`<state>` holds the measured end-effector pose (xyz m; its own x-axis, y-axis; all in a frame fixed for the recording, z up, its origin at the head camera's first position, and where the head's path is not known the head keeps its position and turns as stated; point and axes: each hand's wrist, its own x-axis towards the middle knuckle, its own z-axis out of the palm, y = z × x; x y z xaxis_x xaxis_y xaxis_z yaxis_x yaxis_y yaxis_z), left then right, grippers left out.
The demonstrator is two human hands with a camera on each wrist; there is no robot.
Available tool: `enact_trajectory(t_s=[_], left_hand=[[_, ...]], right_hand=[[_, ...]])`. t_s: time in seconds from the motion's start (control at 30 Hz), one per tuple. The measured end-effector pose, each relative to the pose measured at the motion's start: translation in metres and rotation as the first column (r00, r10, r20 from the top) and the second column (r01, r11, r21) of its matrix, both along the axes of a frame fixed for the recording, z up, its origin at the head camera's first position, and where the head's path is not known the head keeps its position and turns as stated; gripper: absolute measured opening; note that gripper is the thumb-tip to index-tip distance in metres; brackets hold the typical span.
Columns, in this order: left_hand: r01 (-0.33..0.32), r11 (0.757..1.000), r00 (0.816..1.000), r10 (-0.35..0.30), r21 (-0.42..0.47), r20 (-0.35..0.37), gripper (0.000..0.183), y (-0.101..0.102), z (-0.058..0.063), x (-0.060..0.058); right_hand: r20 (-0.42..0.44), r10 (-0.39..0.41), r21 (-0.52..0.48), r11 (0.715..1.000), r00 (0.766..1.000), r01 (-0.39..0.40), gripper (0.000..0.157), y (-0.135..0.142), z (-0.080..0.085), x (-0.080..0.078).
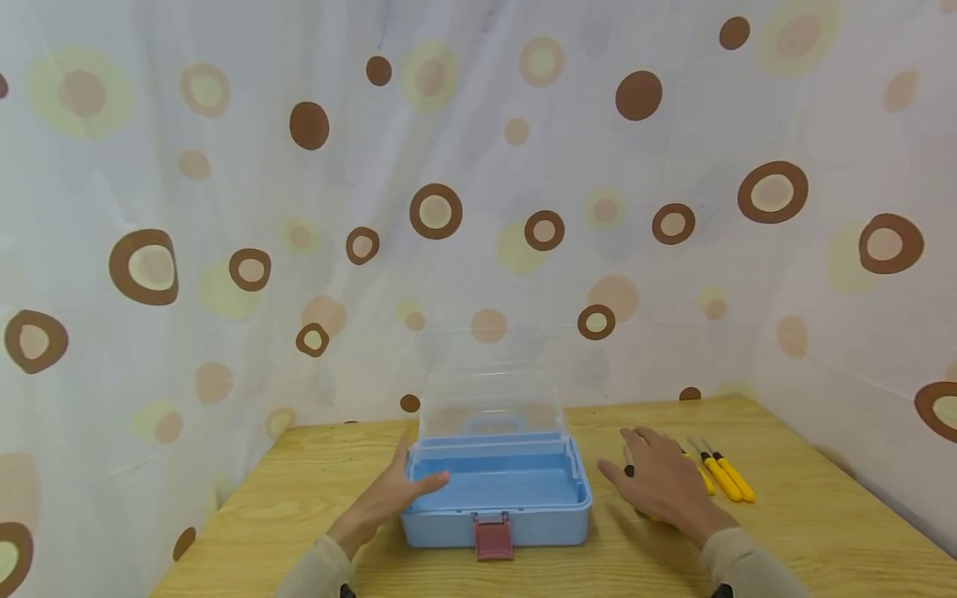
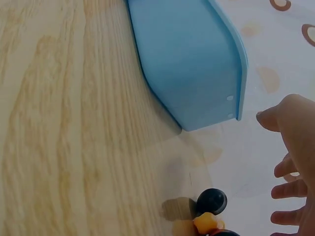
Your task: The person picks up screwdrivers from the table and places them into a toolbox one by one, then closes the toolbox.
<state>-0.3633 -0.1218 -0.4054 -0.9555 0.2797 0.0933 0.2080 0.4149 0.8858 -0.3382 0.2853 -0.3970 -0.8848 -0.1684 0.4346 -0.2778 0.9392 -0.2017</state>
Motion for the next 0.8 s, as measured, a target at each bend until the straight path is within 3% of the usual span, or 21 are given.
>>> enact_trajectory(t_s=[0.2,0.37,0.53,0.8], left_hand=[[0.052,0.998,0.998,-0.053,0.019,0.042,0.131,-0.004,-0.002,0.000],[0.127,0.991,0.992,-0.128,0.049,0.011,0.127,-0.008,-0.003,-0.004],[0.185,0.980,0.982,-0.186,0.075,0.015,0.121,-0.013,-0.001,-0.006],[0.253,0.960,0.966,-0.258,0.115,0.025,0.121,-0.016,0.000,-0.009]], right_hand=[[-0.006,0.006,0.012,1.000,1.000,-0.005,0.077,0.009,-0.009,0.000],[0.011,0.001,0.042,0.999,1.000,-0.001,0.069,0.014,-0.016,-0.002],[0.064,-0.019,0.041,0.999,0.998,0.017,0.055,0.016,-0.019,-0.003],[0.154,-0.060,0.028,0.998,0.986,0.056,0.046,0.015,-0.020,-0.006]])
